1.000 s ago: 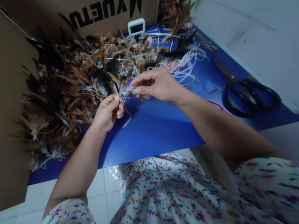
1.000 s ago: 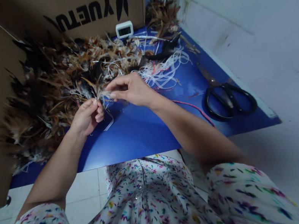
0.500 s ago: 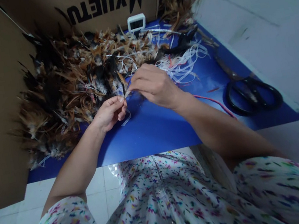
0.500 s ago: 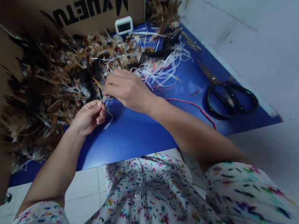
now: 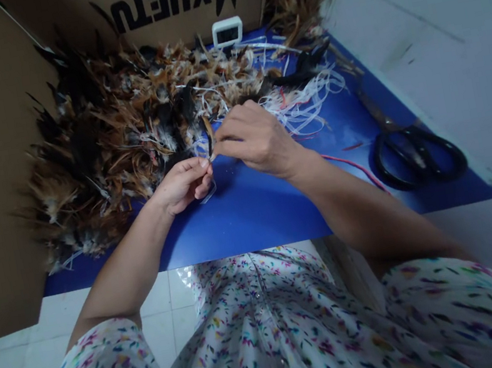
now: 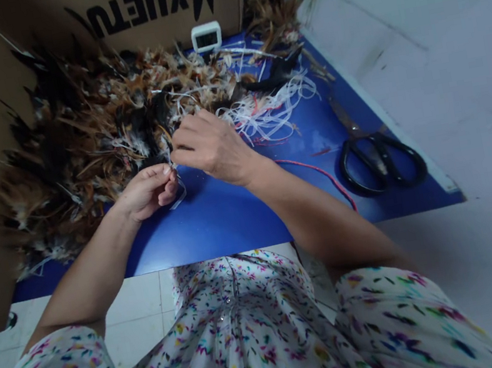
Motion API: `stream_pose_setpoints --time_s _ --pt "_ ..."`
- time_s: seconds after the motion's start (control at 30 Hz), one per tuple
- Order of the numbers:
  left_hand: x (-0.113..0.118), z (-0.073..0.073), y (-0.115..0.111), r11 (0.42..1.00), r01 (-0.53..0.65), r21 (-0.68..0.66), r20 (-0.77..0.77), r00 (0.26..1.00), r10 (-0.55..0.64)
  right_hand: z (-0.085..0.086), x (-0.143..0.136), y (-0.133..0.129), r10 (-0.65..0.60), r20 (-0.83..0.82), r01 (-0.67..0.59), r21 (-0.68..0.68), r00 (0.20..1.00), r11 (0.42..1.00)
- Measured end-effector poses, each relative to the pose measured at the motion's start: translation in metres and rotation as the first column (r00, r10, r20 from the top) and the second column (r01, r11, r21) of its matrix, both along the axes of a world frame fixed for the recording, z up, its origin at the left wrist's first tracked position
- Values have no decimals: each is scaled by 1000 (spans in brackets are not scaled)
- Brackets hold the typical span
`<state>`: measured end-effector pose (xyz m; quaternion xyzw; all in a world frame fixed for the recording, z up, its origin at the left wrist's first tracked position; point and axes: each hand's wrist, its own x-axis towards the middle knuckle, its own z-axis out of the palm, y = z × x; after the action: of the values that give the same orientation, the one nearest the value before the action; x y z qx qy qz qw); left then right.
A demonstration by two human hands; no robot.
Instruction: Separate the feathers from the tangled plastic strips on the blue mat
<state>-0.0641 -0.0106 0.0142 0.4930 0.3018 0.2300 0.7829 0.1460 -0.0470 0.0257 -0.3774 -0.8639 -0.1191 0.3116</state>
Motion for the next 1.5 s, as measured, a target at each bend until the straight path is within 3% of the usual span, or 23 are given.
stream_pose_setpoints --time_s 0.17,0.4,0.57,0.77,0.9,1.33,1.5 --pt "1 2 -2 1000 4 -6 7 1000 -4 -8 0 6 59 -18 -56 148 998 987" --pt "0 1 -2 1000 21 -12 6 1000 -20 -6 -1 3 59 36 -66 225 998 972" --pt "0 0 -1 999 33 -17 2 999 -33 -5 -1 2 72 25 -75 168 997 983" --pt "0 1 -2 1000 21 -21 -7 1000 -21 -5 -2 2 39 64 -52 205 997 977" --pt "1 2 -2 999 21 -25 7 1000 -21 -8 -2 2 86 8 -87 148 996 985" --pt "-1 -1 0 998 65 27 2 998 -65 -13 -1 5 131 17 -131 200 991 971" --pt "-1 -1 0 996 62 69 5 998 -63 -16 -4 7 130 -50 -119 188 990 975"
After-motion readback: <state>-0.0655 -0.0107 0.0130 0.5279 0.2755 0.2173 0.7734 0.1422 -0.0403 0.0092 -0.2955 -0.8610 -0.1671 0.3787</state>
